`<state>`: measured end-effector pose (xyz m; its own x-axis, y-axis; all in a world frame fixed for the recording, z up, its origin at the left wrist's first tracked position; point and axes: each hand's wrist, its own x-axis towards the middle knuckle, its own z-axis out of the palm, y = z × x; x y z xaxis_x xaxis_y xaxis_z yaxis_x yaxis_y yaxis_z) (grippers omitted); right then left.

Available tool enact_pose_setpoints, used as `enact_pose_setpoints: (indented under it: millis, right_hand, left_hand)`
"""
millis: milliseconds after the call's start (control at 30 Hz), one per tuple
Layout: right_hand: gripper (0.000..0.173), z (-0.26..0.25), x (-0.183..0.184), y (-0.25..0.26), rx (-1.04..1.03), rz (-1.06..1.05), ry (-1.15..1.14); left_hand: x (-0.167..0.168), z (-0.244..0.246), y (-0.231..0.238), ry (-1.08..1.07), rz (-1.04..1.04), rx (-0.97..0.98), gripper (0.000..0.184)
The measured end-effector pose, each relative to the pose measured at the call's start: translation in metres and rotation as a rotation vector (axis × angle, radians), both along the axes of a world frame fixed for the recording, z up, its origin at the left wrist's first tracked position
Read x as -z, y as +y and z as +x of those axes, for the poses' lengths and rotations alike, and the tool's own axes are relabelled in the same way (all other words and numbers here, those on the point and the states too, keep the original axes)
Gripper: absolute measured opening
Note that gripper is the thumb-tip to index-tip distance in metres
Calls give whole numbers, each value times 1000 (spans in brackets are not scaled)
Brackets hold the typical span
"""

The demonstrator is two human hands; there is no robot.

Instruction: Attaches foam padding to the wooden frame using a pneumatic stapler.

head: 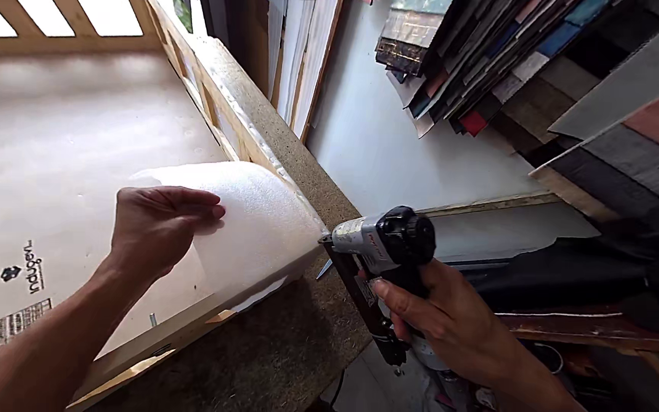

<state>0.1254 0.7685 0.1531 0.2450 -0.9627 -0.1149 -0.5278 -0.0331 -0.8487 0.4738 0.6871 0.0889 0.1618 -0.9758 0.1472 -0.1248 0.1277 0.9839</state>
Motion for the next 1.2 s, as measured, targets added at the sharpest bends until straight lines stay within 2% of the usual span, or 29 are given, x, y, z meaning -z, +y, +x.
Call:
enact_pose_setpoints:
  millis: [133, 300, 700, 833, 900, 967, 1033, 1100, 1200]
  right_hand:
    - [25, 9, -4, 3, -10, -28, -13]
    - [28, 30, -2, 10, -116, -55, -78]
    - [24, 98, -33, 46, -255, -6, 73]
    - [24, 119, -22, 54, -302, -79, 161]
    - [24, 115, -26, 61, -252, -100, 134]
    - [21, 103, -25, 71, -122, -87, -14]
    - [22, 89, -6, 81, 51, -76, -190]
    - [25, 83, 34, 90, 199, -90, -333]
    - [29, 94, 101, 109, 271, -84, -510]
  left_hand:
    - [-1, -1, -1, -41, 75, -24, 16]
    - [8, 7, -8, -39, 60, 14, 14]
    - [8, 11, -11, -91, 102, 15, 10]
    - [6, 11, -11, -99, 112, 30, 10]
    - [5, 11, -11, -101, 106, 35, 10]
    - [4, 13, -12, -113, 104, 46, 9]
    - [4, 14, -13, -137, 96, 57, 8]
    - [5, 15, -13, -165, 96, 62, 8]
    - [7, 14, -15, -145, 111, 64, 9]
